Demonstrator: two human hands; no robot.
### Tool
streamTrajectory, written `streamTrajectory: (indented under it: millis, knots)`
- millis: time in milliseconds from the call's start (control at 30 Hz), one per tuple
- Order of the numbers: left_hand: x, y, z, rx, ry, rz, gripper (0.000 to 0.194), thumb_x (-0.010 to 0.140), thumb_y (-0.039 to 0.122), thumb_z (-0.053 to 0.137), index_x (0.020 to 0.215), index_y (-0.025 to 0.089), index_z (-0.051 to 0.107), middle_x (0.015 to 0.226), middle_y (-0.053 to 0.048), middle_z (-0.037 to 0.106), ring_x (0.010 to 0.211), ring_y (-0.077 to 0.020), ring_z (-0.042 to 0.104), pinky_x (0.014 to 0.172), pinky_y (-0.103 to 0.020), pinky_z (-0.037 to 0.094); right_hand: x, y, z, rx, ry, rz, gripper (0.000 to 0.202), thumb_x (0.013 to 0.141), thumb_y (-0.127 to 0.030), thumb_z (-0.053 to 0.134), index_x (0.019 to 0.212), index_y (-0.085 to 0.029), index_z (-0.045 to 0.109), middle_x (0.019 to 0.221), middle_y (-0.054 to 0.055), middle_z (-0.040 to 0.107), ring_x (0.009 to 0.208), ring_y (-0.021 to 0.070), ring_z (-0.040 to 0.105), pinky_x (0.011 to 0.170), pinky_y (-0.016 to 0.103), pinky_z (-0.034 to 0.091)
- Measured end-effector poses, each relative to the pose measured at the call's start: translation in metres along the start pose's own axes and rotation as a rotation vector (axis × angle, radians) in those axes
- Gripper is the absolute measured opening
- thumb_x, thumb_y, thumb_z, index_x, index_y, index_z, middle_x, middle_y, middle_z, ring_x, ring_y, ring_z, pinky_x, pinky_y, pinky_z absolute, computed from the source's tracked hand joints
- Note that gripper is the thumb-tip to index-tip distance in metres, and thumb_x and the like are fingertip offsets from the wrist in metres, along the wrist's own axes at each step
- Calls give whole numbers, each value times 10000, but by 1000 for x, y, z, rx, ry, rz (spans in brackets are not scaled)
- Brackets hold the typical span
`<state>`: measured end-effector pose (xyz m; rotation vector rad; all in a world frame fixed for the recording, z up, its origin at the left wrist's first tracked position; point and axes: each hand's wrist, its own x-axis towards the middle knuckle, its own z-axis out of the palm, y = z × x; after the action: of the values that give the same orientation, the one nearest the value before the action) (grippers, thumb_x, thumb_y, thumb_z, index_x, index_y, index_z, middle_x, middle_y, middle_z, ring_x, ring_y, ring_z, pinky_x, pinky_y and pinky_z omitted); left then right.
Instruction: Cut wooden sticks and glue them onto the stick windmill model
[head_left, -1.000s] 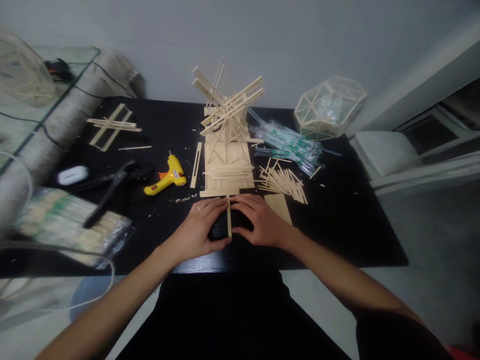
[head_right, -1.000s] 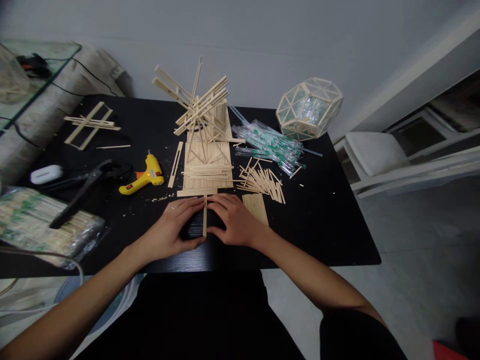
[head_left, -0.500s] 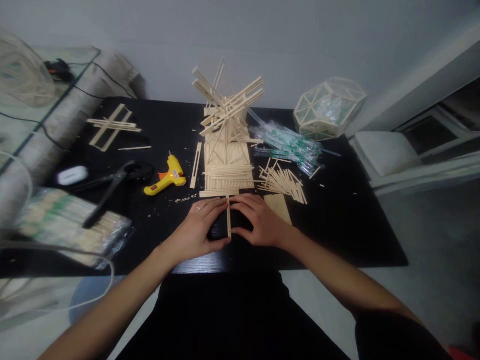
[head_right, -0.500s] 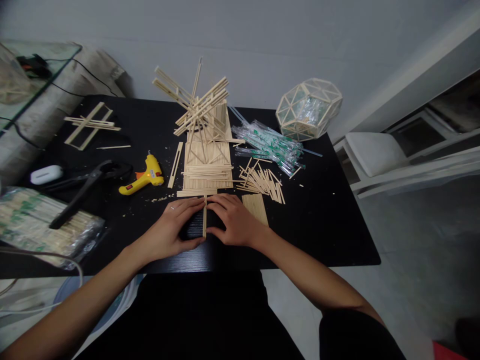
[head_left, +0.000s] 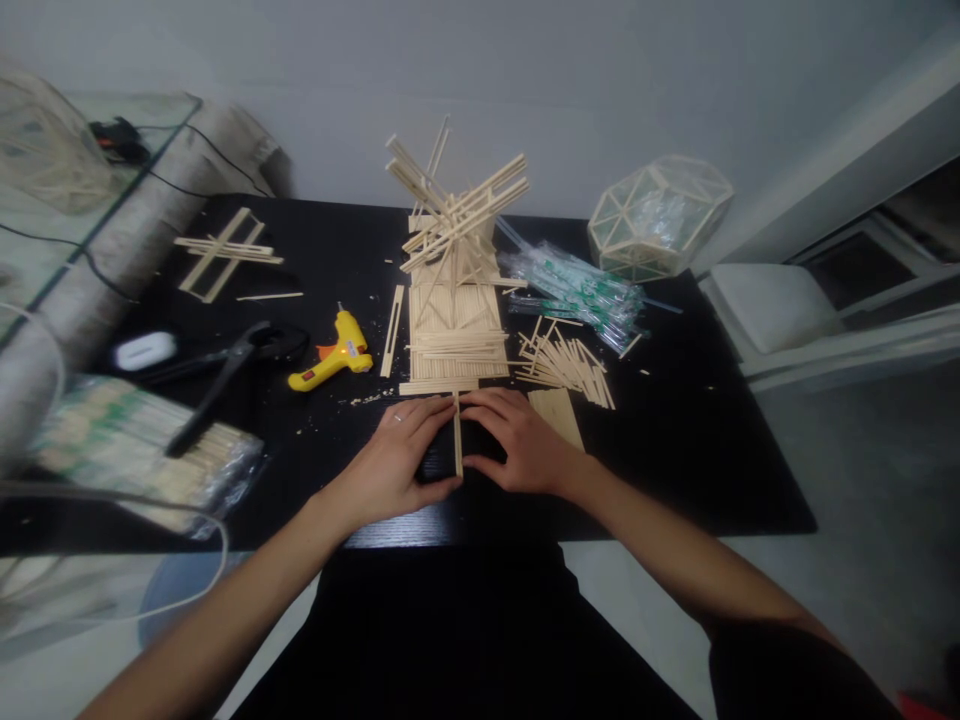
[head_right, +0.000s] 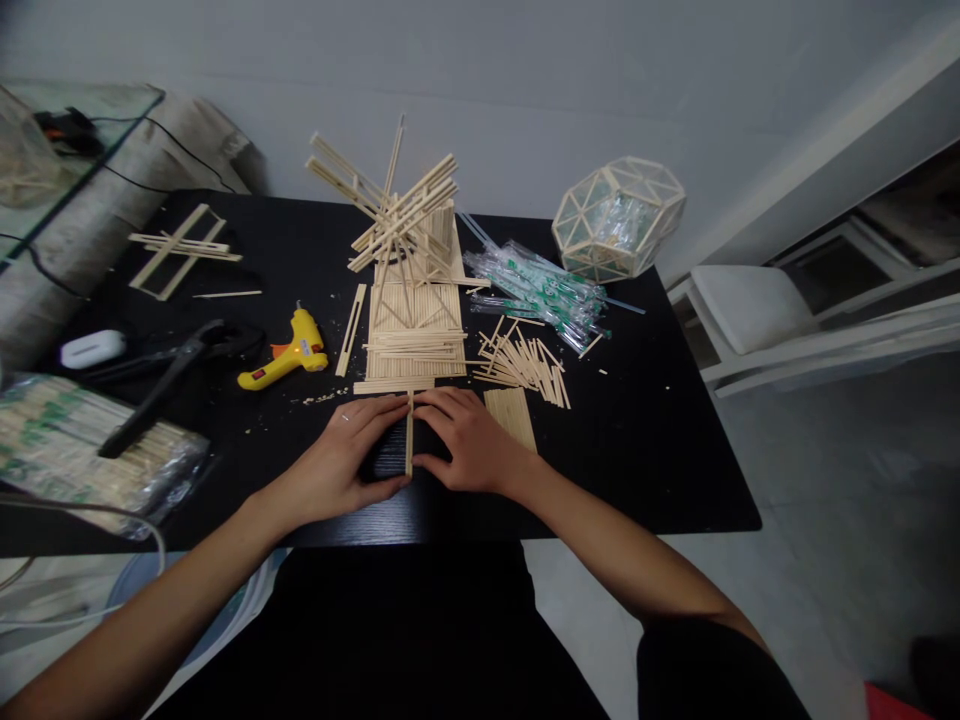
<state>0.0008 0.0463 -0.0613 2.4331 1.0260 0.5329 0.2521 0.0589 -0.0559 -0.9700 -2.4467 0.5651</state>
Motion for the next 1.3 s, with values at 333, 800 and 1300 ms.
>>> streamTrajectory:
  millis: [333,800,1300]
  knots:
    - [-2,1,-2,9,5,2,829,894,456,765,1590,242,369,1579,-187,468,1463,-392,465,1187,-598,424,0,1,0,6,13,-29,417,913,-342,743,1282,-169,652,1394,162,653,1335,335,570,1147,562,463]
    - [-2,1,1,-56,152,-60,686,899,430,763,1466,227,435,1480,-176,544,1392,-375,526,1149,-610,444,-1,-2,4,-3,49,-71,308,945,-369,726,1204,-203,728,1215,130,670,1224,310,580,1073,527,485]
    - [1,-6,7,15,280,-128,378,996,253,623,1351,201,505,1340,-149,641,1256,-308,613,1069,-541,515,-2,-3,5,-9,-4,-129,371,951,-417,738,1255,-203,743,1237,145,647,1220,309,578,1083,531,468]
